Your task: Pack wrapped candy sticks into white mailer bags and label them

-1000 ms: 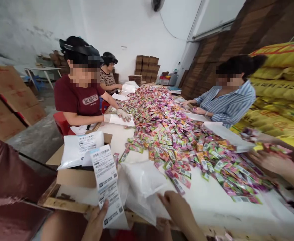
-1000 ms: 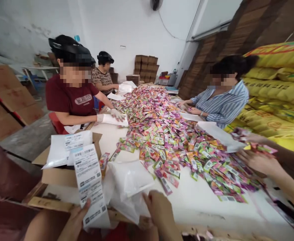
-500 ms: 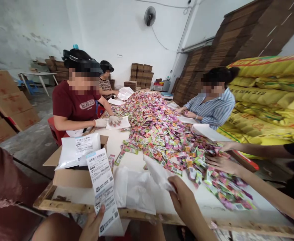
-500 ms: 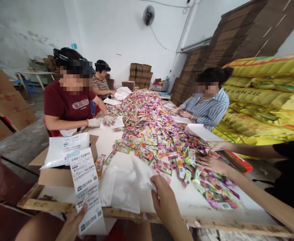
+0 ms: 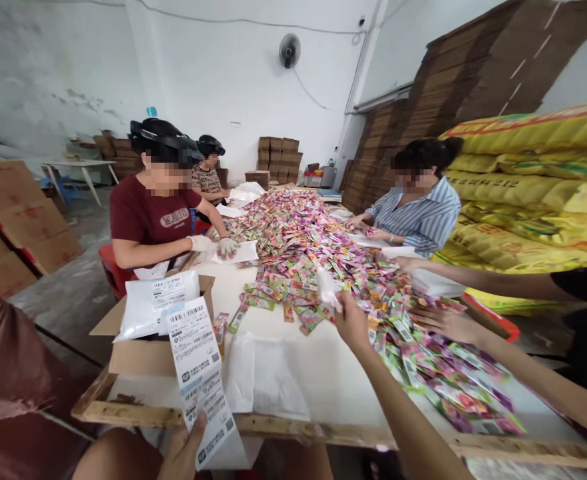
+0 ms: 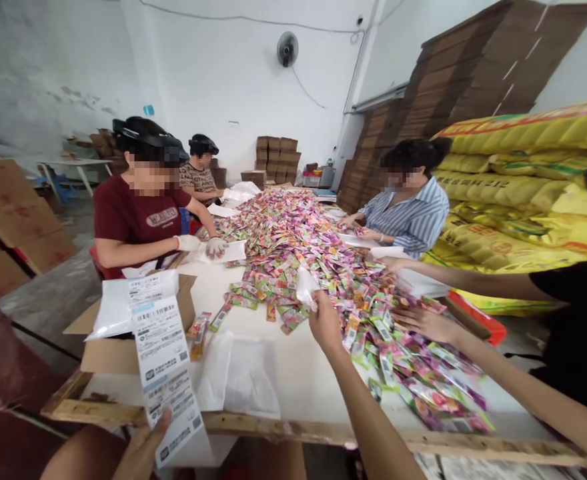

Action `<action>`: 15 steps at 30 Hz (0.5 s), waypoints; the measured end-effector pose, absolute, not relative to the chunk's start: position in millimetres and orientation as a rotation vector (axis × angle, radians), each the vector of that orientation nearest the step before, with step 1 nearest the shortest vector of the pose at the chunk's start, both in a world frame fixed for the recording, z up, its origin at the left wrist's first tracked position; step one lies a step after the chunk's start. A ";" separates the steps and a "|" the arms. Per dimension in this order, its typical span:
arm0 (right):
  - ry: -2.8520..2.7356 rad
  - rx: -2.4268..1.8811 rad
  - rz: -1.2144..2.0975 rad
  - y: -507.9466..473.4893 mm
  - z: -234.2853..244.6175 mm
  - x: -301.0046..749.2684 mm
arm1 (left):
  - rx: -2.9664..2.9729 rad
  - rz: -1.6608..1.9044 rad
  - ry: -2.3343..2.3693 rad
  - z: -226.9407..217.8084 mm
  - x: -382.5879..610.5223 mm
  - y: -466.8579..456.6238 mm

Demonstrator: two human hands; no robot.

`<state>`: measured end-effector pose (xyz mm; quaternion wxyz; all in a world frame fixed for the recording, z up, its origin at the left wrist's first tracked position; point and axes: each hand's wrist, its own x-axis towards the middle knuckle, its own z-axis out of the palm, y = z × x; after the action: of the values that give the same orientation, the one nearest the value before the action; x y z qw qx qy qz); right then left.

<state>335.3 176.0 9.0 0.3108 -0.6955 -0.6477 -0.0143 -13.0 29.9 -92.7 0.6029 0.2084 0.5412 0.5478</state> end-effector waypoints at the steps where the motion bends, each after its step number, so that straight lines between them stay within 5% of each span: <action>1: -1.755 -1.763 -0.049 157.5 10.7 335.5 | 0.476 1.275 1.260 -90.6 -16.5 27.0; 8: -2.153 -1.760 0.511 38.9 -33.5 324.8 | 0.651 1.303 1.325 -73.2 -41.5 6.9; 15: -2.062 -1.133 0.709 24.2 23.3 212.3 | 0.897 1.253 1.300 -48.4 -15.8 -13.2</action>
<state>212.3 24.2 23.3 0.3354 -0.4343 -0.7906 0.2719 -15.8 -13.2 -48.4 0.5337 0.3762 0.5454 0.5255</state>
